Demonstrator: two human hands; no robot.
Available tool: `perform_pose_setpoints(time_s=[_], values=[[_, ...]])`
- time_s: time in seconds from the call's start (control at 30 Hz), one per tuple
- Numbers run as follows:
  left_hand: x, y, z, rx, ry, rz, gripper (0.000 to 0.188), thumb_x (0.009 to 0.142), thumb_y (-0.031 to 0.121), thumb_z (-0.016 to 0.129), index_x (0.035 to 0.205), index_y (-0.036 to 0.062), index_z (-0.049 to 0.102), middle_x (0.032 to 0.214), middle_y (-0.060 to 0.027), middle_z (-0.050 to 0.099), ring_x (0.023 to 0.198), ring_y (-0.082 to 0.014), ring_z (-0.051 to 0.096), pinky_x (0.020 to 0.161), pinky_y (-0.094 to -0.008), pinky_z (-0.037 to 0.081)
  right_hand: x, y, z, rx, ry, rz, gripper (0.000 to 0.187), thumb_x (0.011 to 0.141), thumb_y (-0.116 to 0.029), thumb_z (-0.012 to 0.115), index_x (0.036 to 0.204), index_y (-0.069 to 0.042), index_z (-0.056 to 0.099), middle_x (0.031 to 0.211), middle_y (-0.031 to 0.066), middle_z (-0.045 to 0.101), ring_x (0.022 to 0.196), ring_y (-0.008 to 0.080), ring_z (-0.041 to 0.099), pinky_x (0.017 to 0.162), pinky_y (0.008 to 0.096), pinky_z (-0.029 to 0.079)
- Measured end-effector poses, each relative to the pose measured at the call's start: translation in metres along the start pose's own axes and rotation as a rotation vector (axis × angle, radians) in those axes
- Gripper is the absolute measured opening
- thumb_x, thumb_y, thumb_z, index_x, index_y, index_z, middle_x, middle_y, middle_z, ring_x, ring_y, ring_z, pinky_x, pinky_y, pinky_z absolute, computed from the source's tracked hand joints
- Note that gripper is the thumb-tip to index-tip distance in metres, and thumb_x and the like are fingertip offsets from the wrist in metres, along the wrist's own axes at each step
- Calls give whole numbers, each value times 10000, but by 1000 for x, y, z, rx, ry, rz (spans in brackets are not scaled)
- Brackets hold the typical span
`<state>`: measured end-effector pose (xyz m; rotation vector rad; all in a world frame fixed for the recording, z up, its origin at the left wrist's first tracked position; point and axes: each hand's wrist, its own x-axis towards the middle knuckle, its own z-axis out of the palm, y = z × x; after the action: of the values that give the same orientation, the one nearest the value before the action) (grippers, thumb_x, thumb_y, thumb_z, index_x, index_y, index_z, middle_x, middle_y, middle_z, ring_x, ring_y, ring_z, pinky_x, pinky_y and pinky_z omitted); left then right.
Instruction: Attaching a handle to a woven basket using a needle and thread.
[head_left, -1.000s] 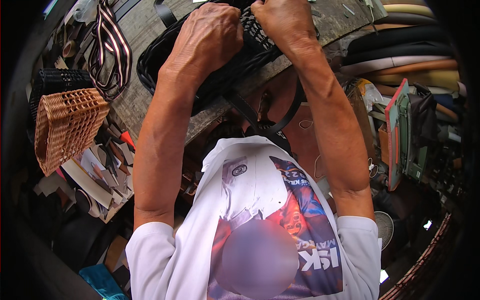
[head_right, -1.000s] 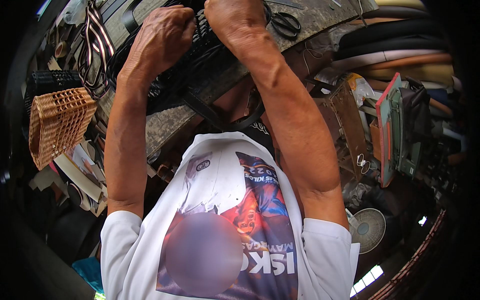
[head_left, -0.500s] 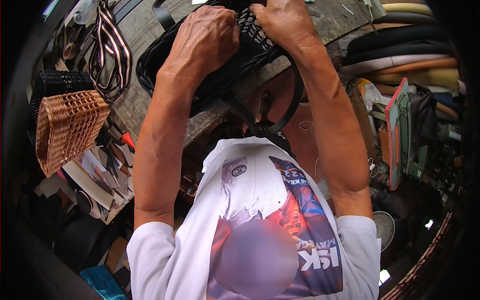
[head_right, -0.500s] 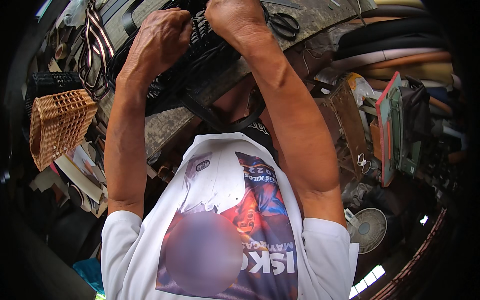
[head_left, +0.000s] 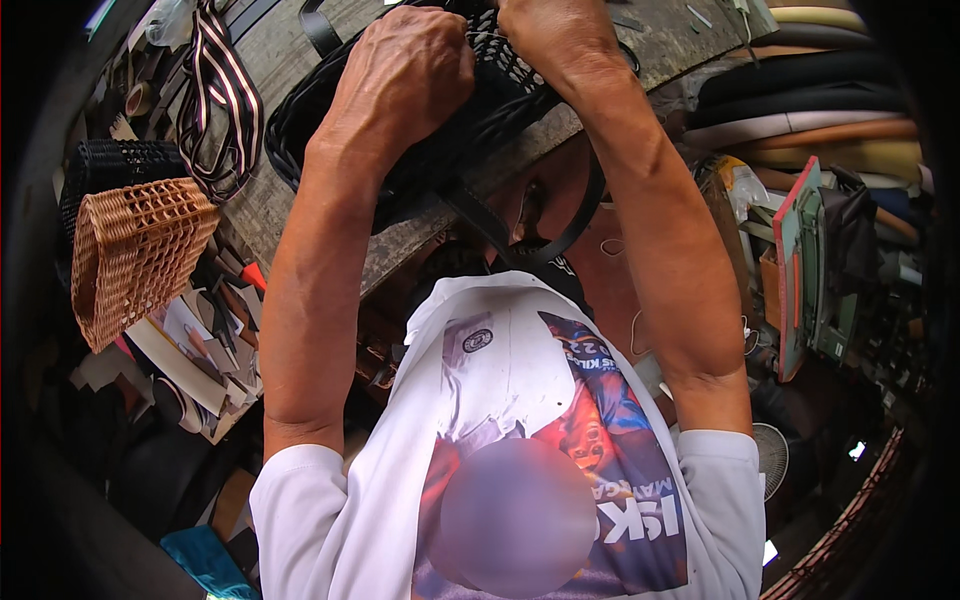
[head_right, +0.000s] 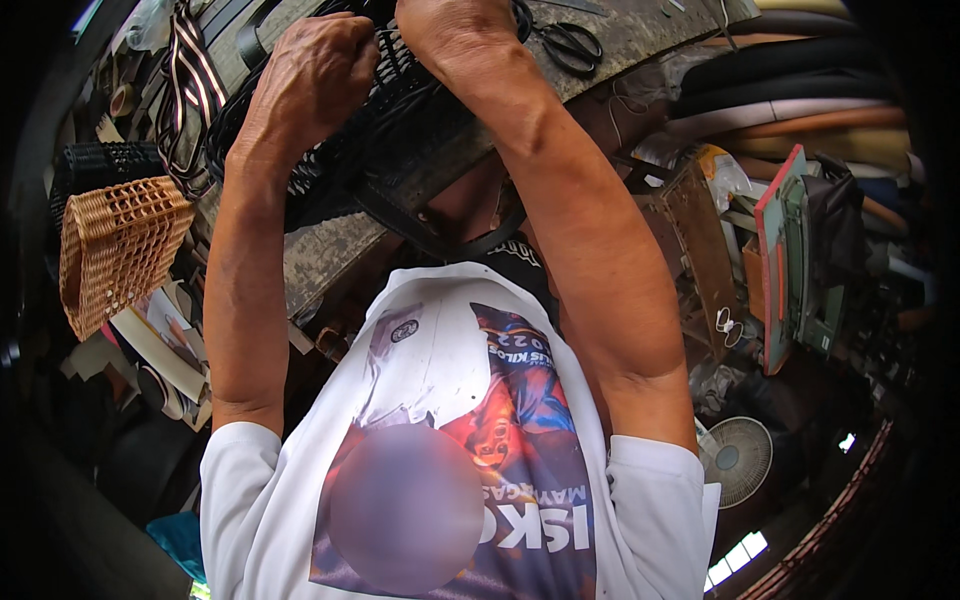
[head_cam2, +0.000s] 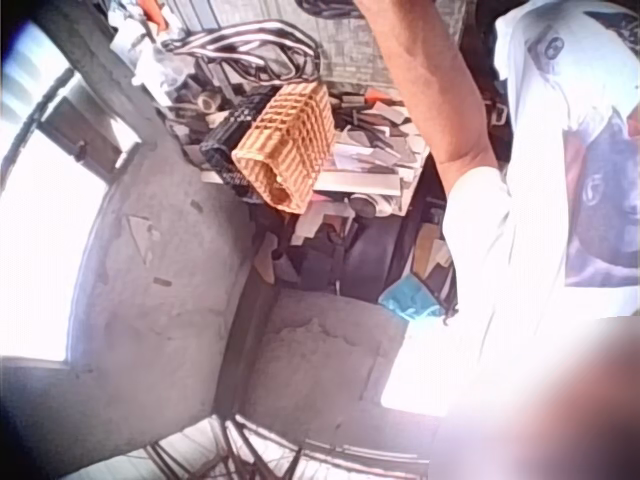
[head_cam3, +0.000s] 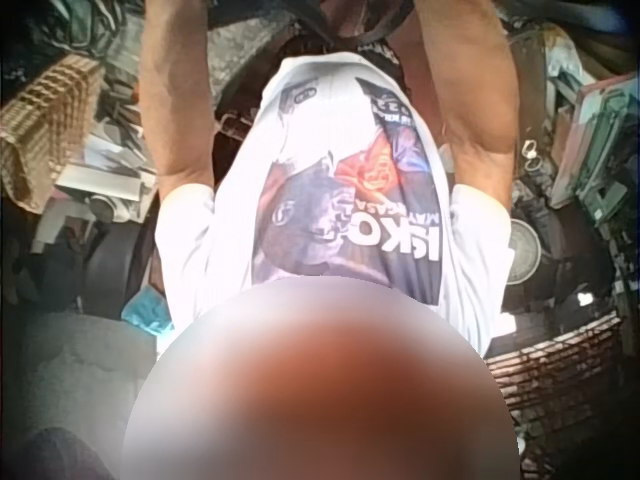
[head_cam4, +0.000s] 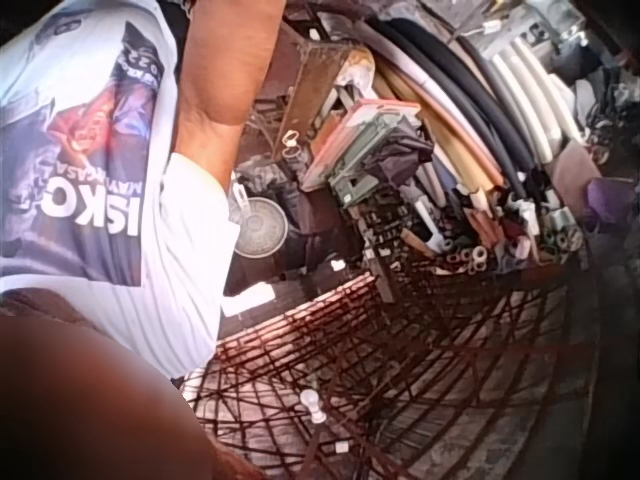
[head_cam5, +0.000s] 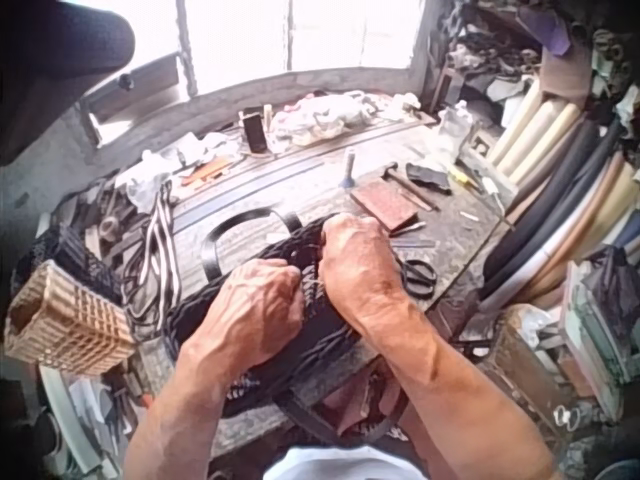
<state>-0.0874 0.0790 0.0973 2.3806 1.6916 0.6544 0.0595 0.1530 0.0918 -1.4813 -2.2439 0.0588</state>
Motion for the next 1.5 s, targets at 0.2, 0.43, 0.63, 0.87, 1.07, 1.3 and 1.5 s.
perform_pose_setpoints(time_s=[0.2,0.43,0.63,0.87,1.07,1.3,1.5], values=[[-4,3,-1,-32,27,19,193,912,105,548,786,-40,564,771,-222,575,817,-409,602,778,-476,478,-7,-2,-7,218,36,1,144,812,-33,568,830,16,702,809,264,680,815,409,696,747,460,570],[-8,19,-5,83,19,-91,151,895,105,559,797,-8,583,821,-198,609,852,-399,625,791,-470,509,-8,-25,-18,19,-8,132,113,893,-44,543,970,-6,616,834,248,690,815,401,706,699,457,579],[-10,21,-1,127,-6,-96,126,867,91,559,803,-6,606,833,-173,638,855,-365,666,788,-460,542,-2,-25,-8,86,-42,169,130,878,-14,528,990,7,591,855,254,694,835,418,702,725,478,578],[-11,21,-4,118,-23,-125,126,873,99,573,806,-3,600,839,-171,629,840,-364,661,778,-452,541,-8,-13,17,298,220,82,125,828,25,505,942,37,556,799,278,633,823,476,632,717,518,514],[-15,25,-8,108,-24,-185,135,875,105,584,794,-3,584,818,-167,610,821,-361,654,758,-447,536,-10,-19,1,329,126,187,133,795,8,584,923,22,548,826,290,631,848,462,638,737,506,514],[-15,26,-8,95,36,-153,120,815,79,602,753,-13,649,814,-182,635,763,-361,683,698,-435,553,-15,-19,-17,328,-32,110,252,776,-177,718,909,18,628,845,200,686,801,331,692,774,400,536],[-15,24,-6,43,37,-165,113,856,83,596,779,0,598,777,-159,594,761,-354,652,712,-443,533,-21,-19,-20,335,-35,2,293,715,-195,805,819,31,650,873,190,635,873,359,638,799,414,520]])
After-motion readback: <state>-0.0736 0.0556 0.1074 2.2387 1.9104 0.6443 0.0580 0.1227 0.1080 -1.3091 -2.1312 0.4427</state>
